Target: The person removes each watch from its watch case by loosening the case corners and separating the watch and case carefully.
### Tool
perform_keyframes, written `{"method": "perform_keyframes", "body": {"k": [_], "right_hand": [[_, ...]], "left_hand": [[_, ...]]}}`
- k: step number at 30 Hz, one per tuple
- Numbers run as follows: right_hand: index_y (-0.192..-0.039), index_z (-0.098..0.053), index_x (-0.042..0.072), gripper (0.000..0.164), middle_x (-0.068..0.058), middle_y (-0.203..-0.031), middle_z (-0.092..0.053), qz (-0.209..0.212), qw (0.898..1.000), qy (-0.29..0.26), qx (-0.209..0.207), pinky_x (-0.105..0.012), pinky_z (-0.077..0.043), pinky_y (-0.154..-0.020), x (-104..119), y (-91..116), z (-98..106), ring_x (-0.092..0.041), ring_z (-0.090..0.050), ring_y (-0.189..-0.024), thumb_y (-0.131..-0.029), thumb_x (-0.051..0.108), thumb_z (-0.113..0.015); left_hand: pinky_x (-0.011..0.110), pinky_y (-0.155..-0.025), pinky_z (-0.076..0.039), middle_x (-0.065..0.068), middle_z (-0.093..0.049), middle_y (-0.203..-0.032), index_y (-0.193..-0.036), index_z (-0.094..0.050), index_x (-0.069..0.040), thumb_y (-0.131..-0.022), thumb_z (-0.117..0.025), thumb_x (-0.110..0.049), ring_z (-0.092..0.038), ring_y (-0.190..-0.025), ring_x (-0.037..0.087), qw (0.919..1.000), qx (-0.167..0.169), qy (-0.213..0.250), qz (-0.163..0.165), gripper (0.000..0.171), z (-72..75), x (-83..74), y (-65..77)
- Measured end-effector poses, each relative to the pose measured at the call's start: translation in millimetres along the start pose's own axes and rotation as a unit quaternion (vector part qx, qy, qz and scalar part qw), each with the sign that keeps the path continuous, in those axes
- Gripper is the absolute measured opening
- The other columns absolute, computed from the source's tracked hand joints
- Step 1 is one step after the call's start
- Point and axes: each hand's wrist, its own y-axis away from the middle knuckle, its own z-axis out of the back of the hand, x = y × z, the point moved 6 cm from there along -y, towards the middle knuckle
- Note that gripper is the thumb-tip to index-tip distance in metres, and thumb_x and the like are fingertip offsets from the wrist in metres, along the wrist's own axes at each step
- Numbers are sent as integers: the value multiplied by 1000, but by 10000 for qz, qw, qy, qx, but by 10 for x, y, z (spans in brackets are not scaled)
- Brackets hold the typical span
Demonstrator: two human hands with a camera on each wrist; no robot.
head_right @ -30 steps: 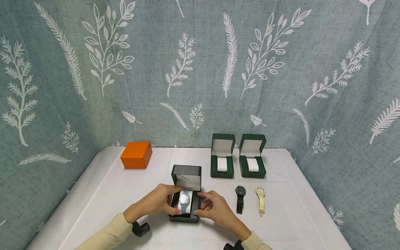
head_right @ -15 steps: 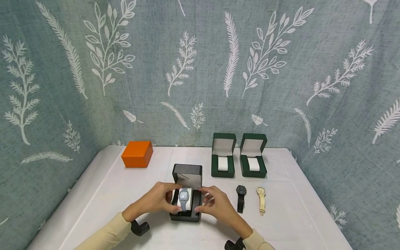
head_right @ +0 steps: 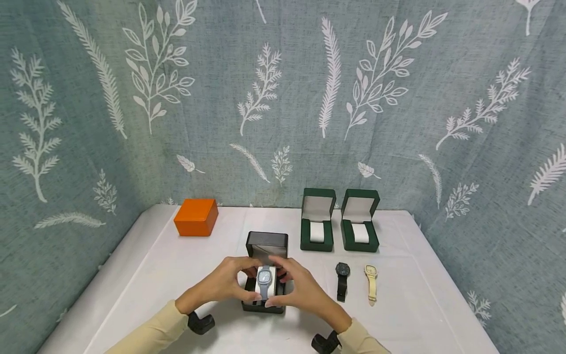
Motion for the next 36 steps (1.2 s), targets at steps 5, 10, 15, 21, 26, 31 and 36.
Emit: {"method": "perform_keyframes", "body": {"k": [5, 10, 15, 21, 26, 31, 36], "right_hand": [[-156, -42, 19, 93, 0, -149, -49, -44, 9999, -66, 92, -40, -54, -98, 0, -31, -47, -19, -62, -113, -78, 32, -91], [-155, -44, 15, 90, 0, -144, -51, -147, 9995, -224, 138, -36, -56, -95, -13, -49, -87, -19, -62, -110, -80, 28, -91], [-154, -44, 15, 88, 0, -141, -53, -132, 9995, -248, 108, -32, -56, -94, -20, -57, -116, -18, -63, -109, -80, 28, -91], [-154, -43, 14, 89, -3, -146, -51, 41, 9991, -427, 73, -31, -55, -96, -28, -68, -153, -18, -62, -115, -80, 28, -91], [-152, -45, 13, 87, -5, -141, -53, 173, 9985, -526, -23, -31, -57, -93, -27, -74, -170, -19, -62, -117, -79, 24, -92], [-149, -49, 14, 83, -2, -133, -56, 250, 9989, -370, -158, -31, -58, -89, -30, -78, -179, -16, -62, -112, -79, 26, -92], [-146, -52, 17, 77, 0, -127, -58, 279, 9991, -164, -285, -30, -59, -85, -25, -72, -171, -15, -61, -106, -81, 28, -91]], "left_hand": [[30, -88, -58, -9, -67, -105, -121, -69, -13, -77, -92, -37, -70, -95, 10, 9998, -126, 119, -80, 55, 0, -11, -5], [29, -88, -58, -7, -64, -104, -124, -68, -10, -77, -92, -35, -70, -96, 12, 9993, -159, 324, 48, 58, 2, -4, 0], [29, -88, -58, -6, -65, -106, -126, -67, -8, -77, -93, -35, -70, -96, 12, 9984, -258, 481, 121, 62, 2, 8, 19], [29, -90, -58, -6, -65, -108, -124, -68, -10, -76, -93, -34, -70, -98, 15, 9968, -271, 717, 234, 59, -18, 17, 26], [30, -90, -58, -5, -65, -108, -124, -68, -11, -76, -93, -34, -70, -97, 17, 9954, -302, 860, 312, 58, -29, 24, 32], [30, -90, -58, -6, -65, -108, -123, -69, -11, -77, -93, -34, -70, -98, 16, 9946, -323, 936, 316, 58, -39, 27, 31], [30, -90, -58, -5, -65, -108, -124, -69, -10, -76, -94, -34, -70, -98, 17, 9941, -321, 991, 293, 58, -47, 20, 28]]}}
